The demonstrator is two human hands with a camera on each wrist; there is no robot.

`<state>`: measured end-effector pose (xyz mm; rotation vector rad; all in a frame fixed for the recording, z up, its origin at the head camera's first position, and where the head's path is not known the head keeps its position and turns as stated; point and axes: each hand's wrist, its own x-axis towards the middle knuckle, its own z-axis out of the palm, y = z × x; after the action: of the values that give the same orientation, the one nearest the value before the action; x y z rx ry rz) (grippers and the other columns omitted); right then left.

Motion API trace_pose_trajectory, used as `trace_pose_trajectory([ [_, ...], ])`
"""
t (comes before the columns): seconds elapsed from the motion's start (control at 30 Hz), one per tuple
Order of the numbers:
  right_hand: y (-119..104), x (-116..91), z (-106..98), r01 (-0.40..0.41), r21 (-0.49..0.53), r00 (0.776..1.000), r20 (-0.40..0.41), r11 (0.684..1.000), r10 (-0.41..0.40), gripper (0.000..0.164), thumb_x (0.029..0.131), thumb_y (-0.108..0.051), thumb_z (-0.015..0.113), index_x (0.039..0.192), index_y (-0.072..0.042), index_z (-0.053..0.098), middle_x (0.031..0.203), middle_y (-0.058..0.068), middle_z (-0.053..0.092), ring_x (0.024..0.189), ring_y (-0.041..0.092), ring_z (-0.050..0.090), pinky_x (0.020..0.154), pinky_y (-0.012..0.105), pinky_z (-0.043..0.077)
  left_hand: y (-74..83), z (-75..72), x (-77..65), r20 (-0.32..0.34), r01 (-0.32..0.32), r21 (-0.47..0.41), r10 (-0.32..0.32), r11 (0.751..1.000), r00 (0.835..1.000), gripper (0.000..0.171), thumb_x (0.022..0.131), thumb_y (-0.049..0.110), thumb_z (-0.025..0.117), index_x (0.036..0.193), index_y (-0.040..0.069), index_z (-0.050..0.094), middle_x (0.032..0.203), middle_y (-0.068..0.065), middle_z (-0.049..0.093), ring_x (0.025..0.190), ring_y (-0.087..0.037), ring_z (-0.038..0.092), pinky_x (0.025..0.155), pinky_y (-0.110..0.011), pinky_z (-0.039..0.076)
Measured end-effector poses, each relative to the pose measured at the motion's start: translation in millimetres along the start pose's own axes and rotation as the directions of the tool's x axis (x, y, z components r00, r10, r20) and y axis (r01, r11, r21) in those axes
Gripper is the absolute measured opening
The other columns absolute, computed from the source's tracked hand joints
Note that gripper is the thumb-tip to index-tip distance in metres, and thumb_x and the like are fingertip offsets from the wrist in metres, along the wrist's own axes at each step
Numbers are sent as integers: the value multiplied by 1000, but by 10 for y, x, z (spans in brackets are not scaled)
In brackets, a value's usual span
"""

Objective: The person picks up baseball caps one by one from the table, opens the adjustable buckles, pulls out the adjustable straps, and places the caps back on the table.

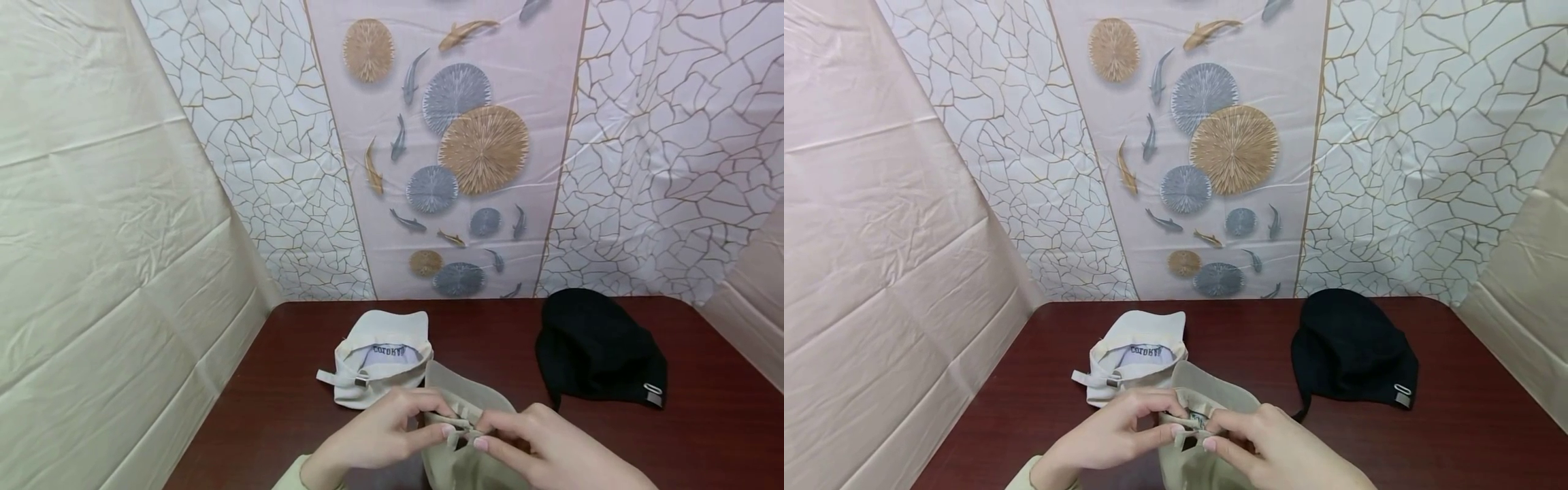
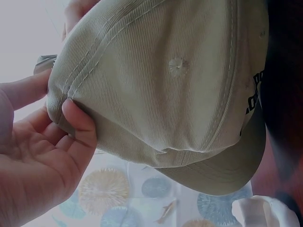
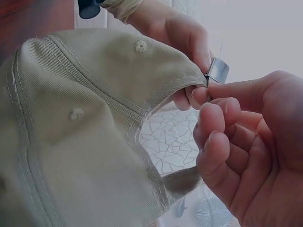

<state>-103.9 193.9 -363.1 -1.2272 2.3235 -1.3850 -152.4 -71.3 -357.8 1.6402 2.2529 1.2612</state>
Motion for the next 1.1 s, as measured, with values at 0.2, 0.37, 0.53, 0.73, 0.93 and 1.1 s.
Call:
trace_pose_trajectory([
  [0.2,-32,2,-15,16,-42,1000,-12,999,-16,15,106,-14,52,106,-24,64,62,-6,40,53,-8,32,45,19,34,-6,-7,6,9,-1,12,0,1000,1000,4,99,10,64,100,13,67,95,4,66,82,5,47,68,-15,45],
  [0.37,-41,17,-25,-18,-45,1000,-9,999,17,14,105,-20,53,106,-26,66,65,-11,40,55,-9,32,47,17,33,-18,-15,-7,10,16,25,-17,1000,1000,6,99,10,64,102,13,68,98,6,67,80,5,47,64,-15,45],
  [0.53,9,19,-16,-7,-28,1000,-8,1000,6,16,105,-15,53,107,-24,66,65,-7,41,55,-7,33,46,18,33,-36,-12,-19,5,-10,33,9,999,1000,5,99,10,64,102,12,68,99,4,67,82,5,48,67,-13,45],
  [0.73,99,-159,-157,-150,-154,983,-125,977,131,12,106,-23,54,105,-28,65,67,-15,45,50,-3,41,47,21,40,-70,-118,-85,-67,-33,-29,31,999,997,8,99,5,62,102,10,67,97,0,67,88,0,54,75,-20,50],
  [0.93,187,-560,-482,-326,-228,902,-365,918,230,13,105,-17,56,104,-27,63,58,-13,48,44,6,48,44,27,43,-52,-289,-211,-150,88,-133,-107,987,983,14,95,0,63,102,10,70,94,4,65,88,-5,55,76,-23,47],
  [1.1,193,-573,-523,-319,-205,903,-362,925,231,12,105,-15,55,105,-26,62,55,-12,47,45,7,47,44,27,42,-49,-277,-188,-133,72,-146,-91,987,987,11,95,0,63,101,8,69,92,-1,65,87,-5,54,76,-22,47],
])
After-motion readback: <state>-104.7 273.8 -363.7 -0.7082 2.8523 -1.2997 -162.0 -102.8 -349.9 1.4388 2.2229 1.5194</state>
